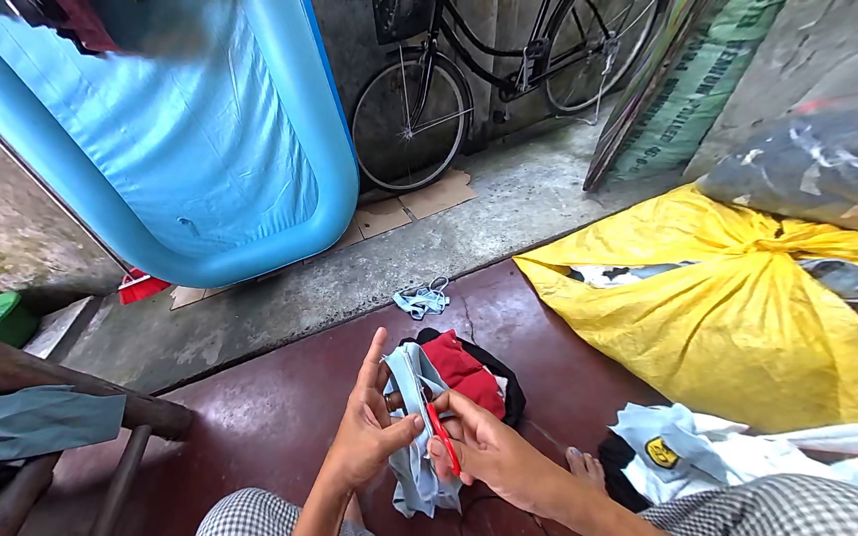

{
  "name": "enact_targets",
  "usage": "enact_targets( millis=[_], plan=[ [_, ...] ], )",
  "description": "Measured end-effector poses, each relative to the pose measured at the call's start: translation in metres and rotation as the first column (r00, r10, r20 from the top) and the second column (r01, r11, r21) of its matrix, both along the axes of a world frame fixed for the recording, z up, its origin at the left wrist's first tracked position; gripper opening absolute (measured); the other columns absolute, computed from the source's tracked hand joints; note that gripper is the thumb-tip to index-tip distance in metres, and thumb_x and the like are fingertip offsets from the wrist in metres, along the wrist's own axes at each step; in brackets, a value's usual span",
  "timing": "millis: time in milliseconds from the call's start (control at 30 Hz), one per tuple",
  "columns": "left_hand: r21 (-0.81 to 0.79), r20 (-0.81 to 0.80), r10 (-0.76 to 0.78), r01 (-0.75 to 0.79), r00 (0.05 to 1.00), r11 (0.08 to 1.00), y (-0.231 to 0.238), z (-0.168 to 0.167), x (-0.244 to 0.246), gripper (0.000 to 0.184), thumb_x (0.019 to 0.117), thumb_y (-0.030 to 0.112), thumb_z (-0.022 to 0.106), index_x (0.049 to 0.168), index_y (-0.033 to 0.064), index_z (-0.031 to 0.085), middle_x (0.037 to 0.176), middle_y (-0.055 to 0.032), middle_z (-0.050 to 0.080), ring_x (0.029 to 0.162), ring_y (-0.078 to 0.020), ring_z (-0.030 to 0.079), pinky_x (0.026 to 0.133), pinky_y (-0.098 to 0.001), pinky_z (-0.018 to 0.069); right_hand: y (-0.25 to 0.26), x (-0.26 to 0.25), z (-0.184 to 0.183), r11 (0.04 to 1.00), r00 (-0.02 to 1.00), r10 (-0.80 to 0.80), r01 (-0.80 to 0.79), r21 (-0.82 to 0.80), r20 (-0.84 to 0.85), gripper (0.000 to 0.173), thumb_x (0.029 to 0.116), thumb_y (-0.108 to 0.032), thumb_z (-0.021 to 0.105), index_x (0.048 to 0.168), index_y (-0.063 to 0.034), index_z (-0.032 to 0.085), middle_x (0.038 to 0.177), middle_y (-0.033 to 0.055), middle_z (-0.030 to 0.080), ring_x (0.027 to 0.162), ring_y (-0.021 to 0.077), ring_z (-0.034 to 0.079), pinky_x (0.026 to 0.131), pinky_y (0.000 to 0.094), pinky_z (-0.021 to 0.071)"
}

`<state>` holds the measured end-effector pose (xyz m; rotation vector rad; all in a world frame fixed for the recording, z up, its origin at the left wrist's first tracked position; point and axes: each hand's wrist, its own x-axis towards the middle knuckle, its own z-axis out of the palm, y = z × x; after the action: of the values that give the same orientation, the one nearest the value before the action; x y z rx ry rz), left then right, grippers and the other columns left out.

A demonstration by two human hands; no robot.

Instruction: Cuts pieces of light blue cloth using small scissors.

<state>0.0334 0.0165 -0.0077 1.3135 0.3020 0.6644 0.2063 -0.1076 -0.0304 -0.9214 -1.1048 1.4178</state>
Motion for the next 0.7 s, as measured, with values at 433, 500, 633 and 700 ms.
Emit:
enact_targets(
  millis=[433, 500, 633, 700],
  plan=[
    [-0.127, -0.17, 0.454, -0.476, 0.875, 0.87, 0.014, -0.019, 0.008, 0.03, 0.0969, 0.0, 0.064, 0.126, -0.0065, 0.066, 0.105, -0.0212, 0.072, 0.086, -0.0243, 0.072, 0.08, -0.0389, 0.0616, -0.009, -0.018, -0.014, 0.987, 0.951, -0.027, 0.074, -0.144, 0.308, 0.038, 0.0985, -0.029, 0.065, 0.127, -0.0083, 0.051, 0.091, 0.0037, 0.069, 0.072, 0.014, 0.068, 0.062, 0.0305, 0.0571],
    [-0.176, -0.155, 0.494, -0.516, 0.856, 0.838, 0.012, -0.022, 0.01, 0.025, 0.093, -0.005, 0.067, 0.118, -0.0075, 0.068, 0.098, -0.0209, 0.071, 0.081, -0.0238, 0.071, 0.077, -0.0389, 0.062, -0.011, -0.024, -0.016, 0.981, 0.977, -0.03, 0.07, -0.183, 0.213, 0.037, 0.0984, -0.026, 0.066, 0.126, -0.0078, 0.05, 0.088, 0.0033, 0.068, 0.07, 0.014, 0.067, 0.061, 0.0298, 0.0568],
    [-0.364, -0.079, 0.473, -0.467, 0.877, 0.806, 0.009, -0.014, 0.013, 0.028, 0.0916, -0.01, 0.065, 0.12, -0.0051, 0.065, 0.096, -0.0189, 0.07, 0.081, -0.0231, 0.071, 0.078, -0.0394, 0.062, -0.011, -0.026, -0.012, 0.99, 0.999, -0.016, 0.023, -0.14, 0.047, 0.034, 0.0992, -0.018, 0.064, 0.127, -0.0076, 0.048, 0.088, 0.0037, 0.068, 0.072, 0.0146, 0.068, 0.063, 0.0298, 0.0574],
    [-0.395, -0.026, 0.439, -0.412, 0.898, 0.821, 0.007, -0.01, 0.012, 0.033, 0.0892, -0.012, 0.066, 0.122, -0.0046, 0.065, 0.098, -0.0189, 0.071, 0.083, -0.0229, 0.071, 0.08, -0.0395, 0.062, -0.01, -0.024, -0.01, 0.995, 1.0, 0.006, -0.007, -0.1, -0.006, 0.033, 0.0995, -0.016, 0.063, 0.128, -0.0082, 0.047, 0.09, 0.0039, 0.068, 0.075, 0.0151, 0.068, 0.065, 0.0306, 0.0583]
  ],
)
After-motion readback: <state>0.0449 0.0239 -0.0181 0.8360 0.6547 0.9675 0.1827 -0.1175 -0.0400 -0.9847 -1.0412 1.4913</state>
